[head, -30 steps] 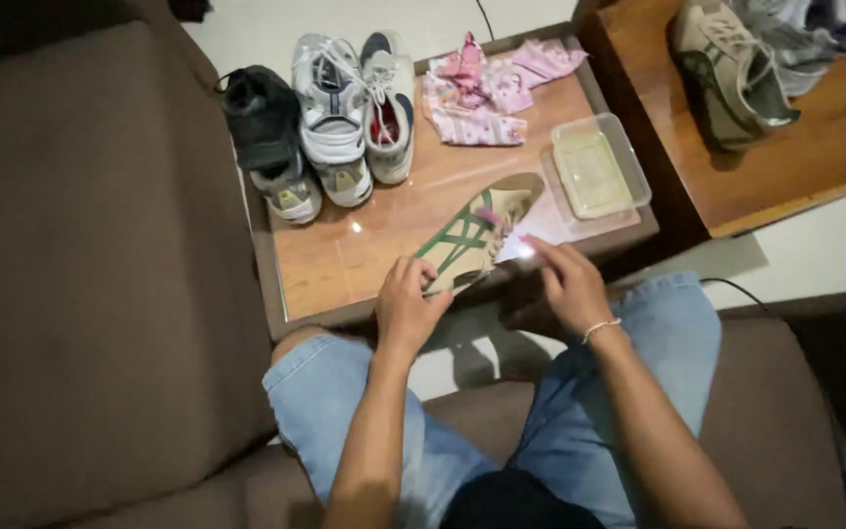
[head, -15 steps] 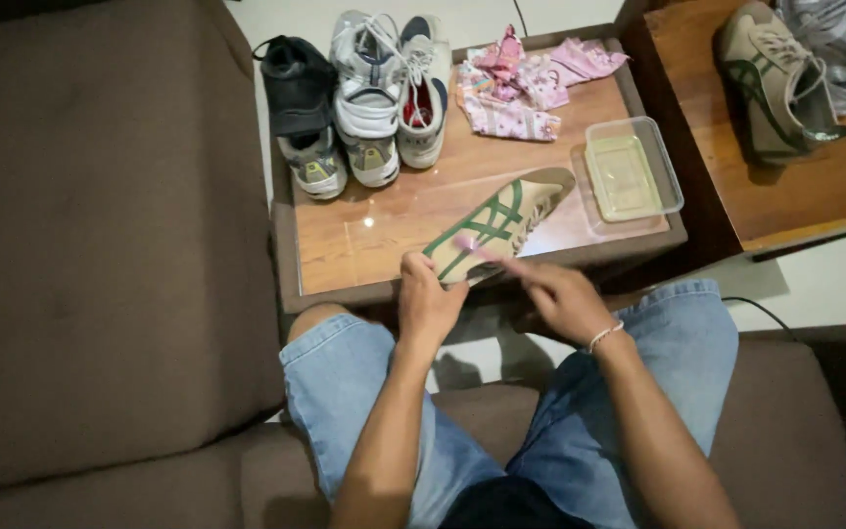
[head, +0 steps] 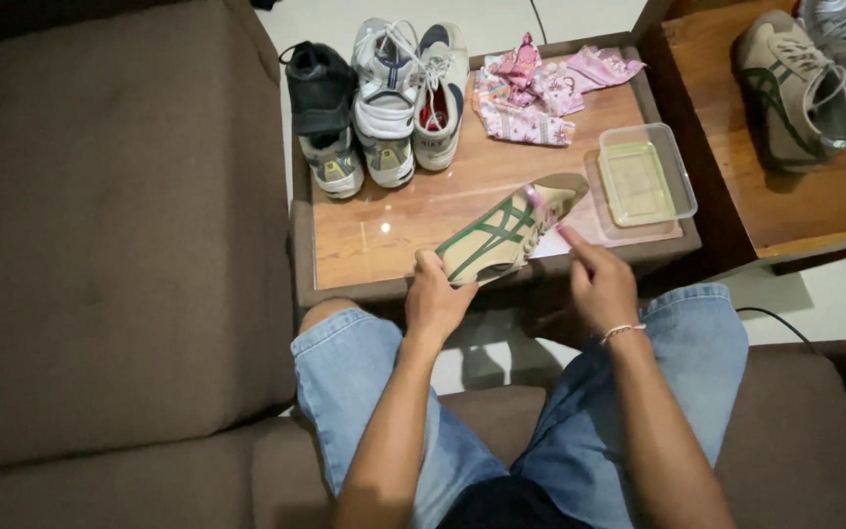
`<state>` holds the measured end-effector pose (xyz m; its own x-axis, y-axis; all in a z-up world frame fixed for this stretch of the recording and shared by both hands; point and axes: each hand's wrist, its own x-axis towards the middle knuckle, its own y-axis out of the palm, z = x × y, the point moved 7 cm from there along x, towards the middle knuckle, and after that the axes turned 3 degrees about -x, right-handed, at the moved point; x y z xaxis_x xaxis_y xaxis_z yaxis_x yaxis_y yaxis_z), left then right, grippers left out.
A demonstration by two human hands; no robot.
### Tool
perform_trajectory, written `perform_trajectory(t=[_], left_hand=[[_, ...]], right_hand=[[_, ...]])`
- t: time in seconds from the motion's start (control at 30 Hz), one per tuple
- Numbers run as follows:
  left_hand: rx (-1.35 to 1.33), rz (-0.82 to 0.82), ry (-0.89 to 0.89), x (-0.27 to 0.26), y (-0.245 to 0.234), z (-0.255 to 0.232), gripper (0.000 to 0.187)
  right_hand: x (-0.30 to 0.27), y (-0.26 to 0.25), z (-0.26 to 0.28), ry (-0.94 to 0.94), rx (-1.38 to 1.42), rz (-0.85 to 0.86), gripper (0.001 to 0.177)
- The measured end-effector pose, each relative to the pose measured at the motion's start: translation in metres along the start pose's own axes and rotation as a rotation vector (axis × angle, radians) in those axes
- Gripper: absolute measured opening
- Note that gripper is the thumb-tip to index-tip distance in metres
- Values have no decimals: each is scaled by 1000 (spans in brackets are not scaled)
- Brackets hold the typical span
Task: Cleaning a sneaker with a toothbrush and cleaning solution while sitting on a couch.
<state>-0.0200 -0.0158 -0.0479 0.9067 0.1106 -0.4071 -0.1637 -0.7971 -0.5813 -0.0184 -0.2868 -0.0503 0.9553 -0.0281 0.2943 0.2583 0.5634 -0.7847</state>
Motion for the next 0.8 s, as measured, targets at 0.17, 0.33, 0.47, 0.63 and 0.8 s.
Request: perform_trajectory(t=[0.17, 0.33, 0.47, 0.63, 0.8], left_hand=[[46, 25, 7, -10, -6, -12, 49], [35, -4, 6, -18, -6, -14, 49], [125, 4, -52, -7, 1, -7, 54], [133, 37, -106, -9, 2, 1, 68], [187, 90, -144, -11, -4, -6, 84]], right_hand=[[-8, -12, 61, -62, 109, 190, 42], [-18, 19, 17, -68, -93, 119, 57], [-26, 31, 44, -203, -80, 221, 46], [-28, 28, 51, -167, -170, 174, 38], [-17, 27, 28, -94, -238, 72, 45]])
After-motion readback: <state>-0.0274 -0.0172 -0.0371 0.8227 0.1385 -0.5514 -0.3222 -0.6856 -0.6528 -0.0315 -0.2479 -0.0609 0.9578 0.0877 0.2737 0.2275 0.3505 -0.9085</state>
